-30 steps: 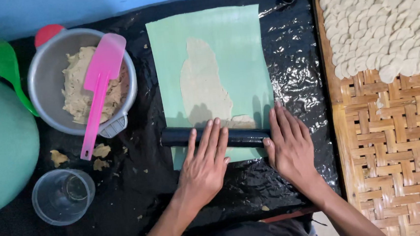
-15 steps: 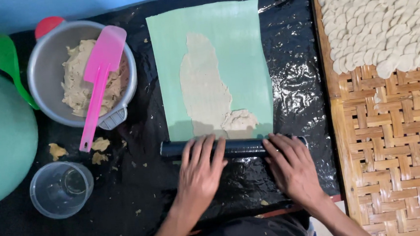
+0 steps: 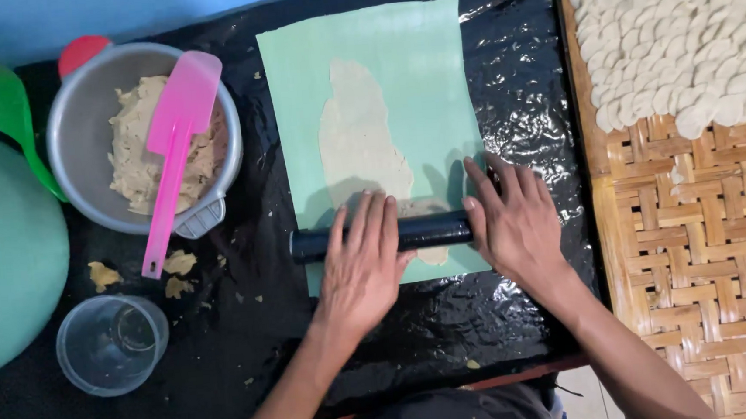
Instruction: The recorder is spreading dough onto a flat surface with a spatula and flattening it using a rolling pin-like tool to create thin snack shapes.
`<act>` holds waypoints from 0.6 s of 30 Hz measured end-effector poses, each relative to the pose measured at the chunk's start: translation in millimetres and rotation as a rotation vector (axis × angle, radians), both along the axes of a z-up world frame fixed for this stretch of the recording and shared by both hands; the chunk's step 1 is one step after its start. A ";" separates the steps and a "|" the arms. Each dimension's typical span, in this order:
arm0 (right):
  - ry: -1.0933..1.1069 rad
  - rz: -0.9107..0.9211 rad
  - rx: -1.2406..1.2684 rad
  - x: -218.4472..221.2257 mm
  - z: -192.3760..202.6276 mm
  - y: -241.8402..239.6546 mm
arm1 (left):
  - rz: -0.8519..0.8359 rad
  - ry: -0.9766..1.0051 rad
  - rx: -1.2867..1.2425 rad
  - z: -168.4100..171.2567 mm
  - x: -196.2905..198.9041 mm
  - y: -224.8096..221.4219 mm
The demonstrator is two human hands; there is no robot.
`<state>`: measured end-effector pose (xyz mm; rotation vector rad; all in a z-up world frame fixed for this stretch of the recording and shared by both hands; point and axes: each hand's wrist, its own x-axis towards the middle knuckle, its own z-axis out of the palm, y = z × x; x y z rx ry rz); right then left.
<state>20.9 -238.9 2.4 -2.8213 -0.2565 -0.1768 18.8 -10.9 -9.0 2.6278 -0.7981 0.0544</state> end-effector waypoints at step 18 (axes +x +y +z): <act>0.011 0.099 -0.072 -89.2 -20.5 -9.2 | 0.000 -0.038 -0.078 1.3 -70.2 16.3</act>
